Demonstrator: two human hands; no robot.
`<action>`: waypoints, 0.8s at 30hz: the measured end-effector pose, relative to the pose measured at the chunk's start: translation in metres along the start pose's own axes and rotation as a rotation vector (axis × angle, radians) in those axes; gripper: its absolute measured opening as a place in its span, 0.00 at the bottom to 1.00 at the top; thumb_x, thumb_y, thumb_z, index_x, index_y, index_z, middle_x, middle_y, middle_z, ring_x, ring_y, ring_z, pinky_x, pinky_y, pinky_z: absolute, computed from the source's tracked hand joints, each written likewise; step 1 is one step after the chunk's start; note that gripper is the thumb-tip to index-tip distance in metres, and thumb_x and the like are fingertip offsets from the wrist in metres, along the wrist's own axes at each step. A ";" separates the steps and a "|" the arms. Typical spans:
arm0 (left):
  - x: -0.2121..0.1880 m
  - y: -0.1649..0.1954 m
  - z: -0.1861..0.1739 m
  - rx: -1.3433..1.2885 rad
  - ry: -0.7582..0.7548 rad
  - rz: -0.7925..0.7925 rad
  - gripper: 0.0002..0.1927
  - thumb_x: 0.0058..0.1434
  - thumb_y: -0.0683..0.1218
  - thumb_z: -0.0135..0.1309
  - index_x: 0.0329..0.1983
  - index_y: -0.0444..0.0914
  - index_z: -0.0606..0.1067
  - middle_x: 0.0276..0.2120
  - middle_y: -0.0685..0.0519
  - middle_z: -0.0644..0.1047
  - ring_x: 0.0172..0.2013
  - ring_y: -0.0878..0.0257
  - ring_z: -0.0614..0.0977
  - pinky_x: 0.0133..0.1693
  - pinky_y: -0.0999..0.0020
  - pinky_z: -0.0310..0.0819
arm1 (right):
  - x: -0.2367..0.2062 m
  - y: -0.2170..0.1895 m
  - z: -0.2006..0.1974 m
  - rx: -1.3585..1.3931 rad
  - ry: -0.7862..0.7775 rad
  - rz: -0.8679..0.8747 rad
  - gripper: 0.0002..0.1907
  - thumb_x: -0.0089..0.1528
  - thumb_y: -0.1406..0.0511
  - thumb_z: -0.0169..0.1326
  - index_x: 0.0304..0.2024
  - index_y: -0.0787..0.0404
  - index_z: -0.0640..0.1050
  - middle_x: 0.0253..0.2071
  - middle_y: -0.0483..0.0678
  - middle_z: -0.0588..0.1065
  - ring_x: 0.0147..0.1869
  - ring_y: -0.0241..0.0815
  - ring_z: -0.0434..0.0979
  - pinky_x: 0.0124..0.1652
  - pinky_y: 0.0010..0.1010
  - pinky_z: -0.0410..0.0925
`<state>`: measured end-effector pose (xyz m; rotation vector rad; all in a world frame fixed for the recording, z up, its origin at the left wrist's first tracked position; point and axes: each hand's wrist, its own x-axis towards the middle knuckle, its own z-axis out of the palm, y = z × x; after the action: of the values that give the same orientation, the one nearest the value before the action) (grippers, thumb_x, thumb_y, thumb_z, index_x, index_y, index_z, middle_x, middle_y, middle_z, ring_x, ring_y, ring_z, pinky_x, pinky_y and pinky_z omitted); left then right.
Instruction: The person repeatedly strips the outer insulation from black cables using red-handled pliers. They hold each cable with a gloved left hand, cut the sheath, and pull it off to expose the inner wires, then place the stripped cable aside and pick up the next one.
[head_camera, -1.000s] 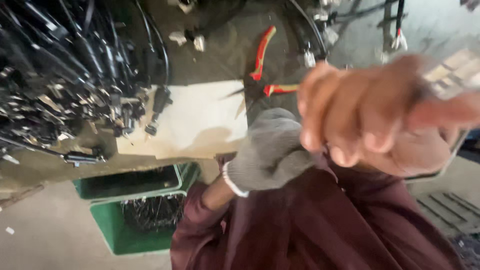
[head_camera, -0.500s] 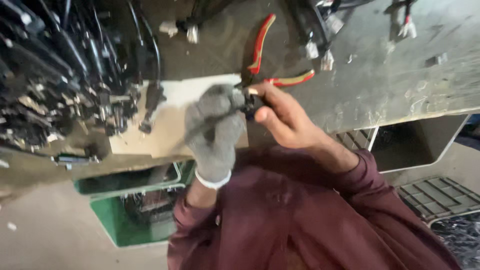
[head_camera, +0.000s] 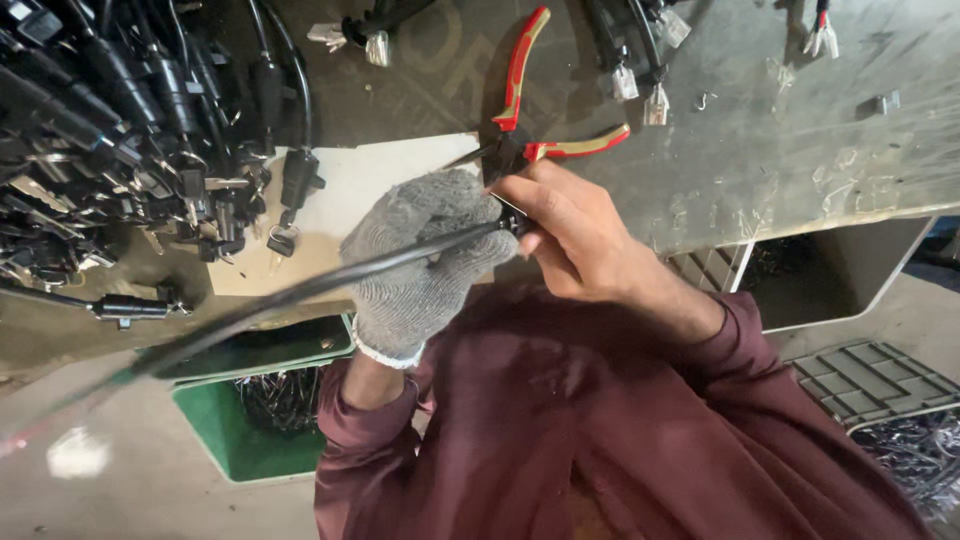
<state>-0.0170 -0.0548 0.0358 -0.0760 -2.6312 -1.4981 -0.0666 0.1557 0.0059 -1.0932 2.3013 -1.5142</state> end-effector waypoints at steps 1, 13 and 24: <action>0.000 -0.002 0.001 -0.027 -0.011 -0.009 0.16 0.58 0.50 0.70 0.44 0.39 0.81 0.43 0.51 0.83 0.45 0.55 0.85 0.48 0.62 0.79 | -0.003 -0.001 0.002 0.018 0.010 0.025 0.16 0.76 0.66 0.45 0.64 0.68 0.67 0.47 0.59 0.72 0.45 0.55 0.73 0.46 0.37 0.69; -0.013 0.003 0.039 -0.175 0.189 -0.128 0.16 0.73 0.46 0.56 0.60 0.35 0.72 0.56 0.43 0.78 0.53 0.51 0.82 0.56 0.62 0.76 | -0.017 0.006 0.009 0.614 -0.009 0.523 0.12 0.71 0.61 0.50 0.44 0.66 0.72 0.30 0.39 0.64 0.35 0.27 0.60 0.33 0.24 0.57; -0.016 -0.015 0.029 -0.473 -0.127 -0.078 0.18 0.70 0.48 0.52 0.59 0.36 0.77 0.57 0.47 0.78 0.60 0.52 0.76 0.63 0.58 0.68 | 0.008 -0.006 0.002 0.568 -0.089 0.353 0.11 0.73 0.63 0.49 0.47 0.66 0.75 0.33 0.44 0.73 0.38 0.31 0.68 0.38 0.30 0.67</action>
<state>-0.0049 -0.0373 0.0065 -0.1117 -2.3293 -2.1782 -0.0683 0.1473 0.0121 -0.5554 1.7121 -1.7564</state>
